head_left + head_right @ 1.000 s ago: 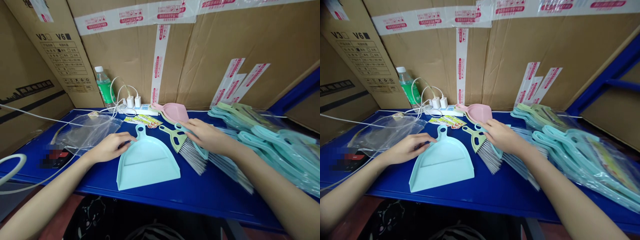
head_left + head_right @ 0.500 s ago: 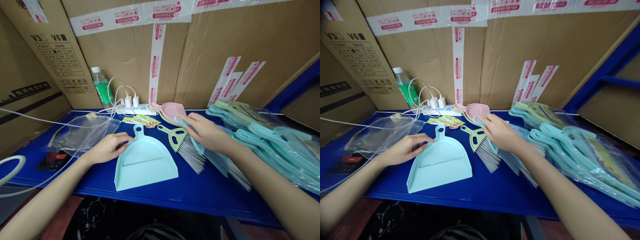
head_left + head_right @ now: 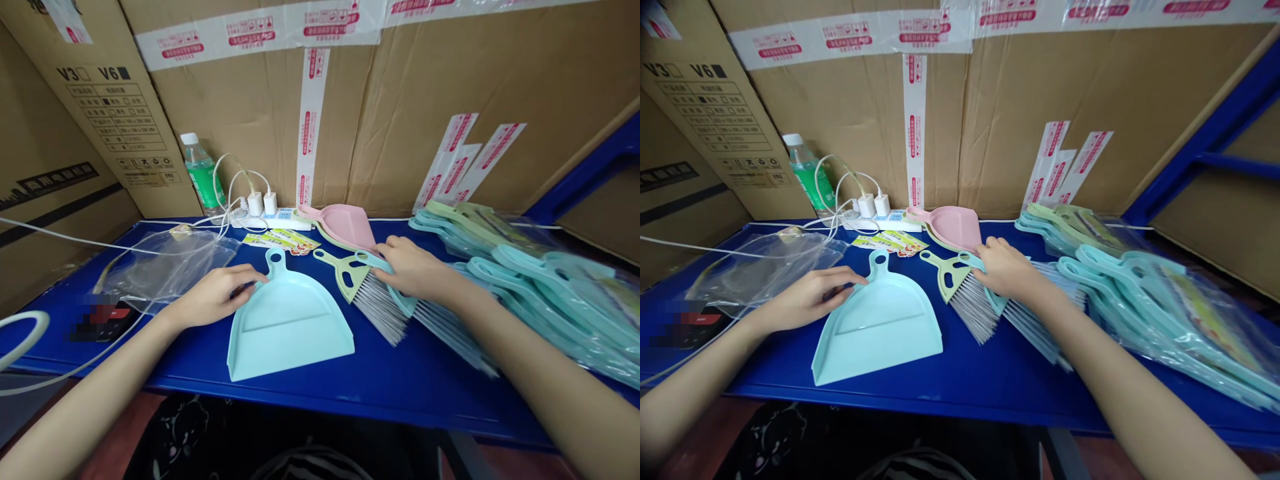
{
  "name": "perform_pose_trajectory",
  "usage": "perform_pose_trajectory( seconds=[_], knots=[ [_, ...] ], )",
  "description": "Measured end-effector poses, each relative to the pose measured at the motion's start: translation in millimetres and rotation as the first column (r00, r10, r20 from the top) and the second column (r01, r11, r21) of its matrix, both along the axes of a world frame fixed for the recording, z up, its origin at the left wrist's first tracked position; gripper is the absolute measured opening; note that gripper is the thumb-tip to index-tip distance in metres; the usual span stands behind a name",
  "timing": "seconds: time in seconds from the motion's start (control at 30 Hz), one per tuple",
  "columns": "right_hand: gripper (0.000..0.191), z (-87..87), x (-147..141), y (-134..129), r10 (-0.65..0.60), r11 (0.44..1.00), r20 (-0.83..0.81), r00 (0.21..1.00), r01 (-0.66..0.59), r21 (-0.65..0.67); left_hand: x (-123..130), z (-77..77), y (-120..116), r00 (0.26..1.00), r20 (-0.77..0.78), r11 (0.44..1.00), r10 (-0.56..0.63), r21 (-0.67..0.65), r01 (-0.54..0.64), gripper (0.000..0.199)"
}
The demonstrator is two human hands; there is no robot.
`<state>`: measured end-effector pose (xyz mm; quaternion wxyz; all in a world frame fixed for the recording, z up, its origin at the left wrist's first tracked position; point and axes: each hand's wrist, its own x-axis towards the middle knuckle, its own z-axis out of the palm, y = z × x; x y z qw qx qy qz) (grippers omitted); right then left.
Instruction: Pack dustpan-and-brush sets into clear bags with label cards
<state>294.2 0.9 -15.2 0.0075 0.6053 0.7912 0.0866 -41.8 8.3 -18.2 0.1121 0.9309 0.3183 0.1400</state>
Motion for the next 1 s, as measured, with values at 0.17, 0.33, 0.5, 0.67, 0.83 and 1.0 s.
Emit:
perform_pose_trajectory(
  seconds=[0.17, 0.33, 0.5, 0.67, 0.83, 1.0],
  knots=[
    [0.029, 1.4, -1.5, -2.9, -0.068, 0.997, -0.017, 0.998, 0.067, -0.025, 0.5, 0.7, -0.6, 1.000, -0.003, 1.000, 0.000, 0.004, 0.000, 0.030],
    [0.027, 2.0, -1.8, -4.0, -0.032, 0.999, -0.071, 0.997, 0.034, 0.017, 0.1, 0.3, -0.5, 1.000, -0.007, 1.000, 0.007, 0.000, -0.007, 0.030],
    [0.032, -9.9, -8.0, -0.1, 0.194, 0.976, -0.288, 0.938, -0.155, 0.152, -0.6, -0.8, 0.4, 1.000, -0.001, 1.000, -0.007, 0.010, 0.007, 0.030],
    [0.033, -19.9, -12.2, 3.7, 0.341, 0.938, -0.407, 0.847, -0.278, 0.208, 0.0, -1.0, 0.8, 1.000, 0.005, 1.000, -0.013, 0.022, 0.013, 0.030],
    [0.036, -7.2, -0.2, 4.3, 0.273, 0.954, -0.410, 0.870, -0.189, 0.233, -0.7, -1.8, 1.3, 1.000, 0.007, 1.000, -0.013, 0.019, 0.013, 0.029],
    [0.038, -3.3, 9.0, 6.5, 0.212, 0.976, -0.329, 0.920, -0.182, 0.122, -0.8, -1.7, 1.3, 1.000, 0.005, 1.000, -0.013, 0.015, 0.013, 0.029]
  ],
)
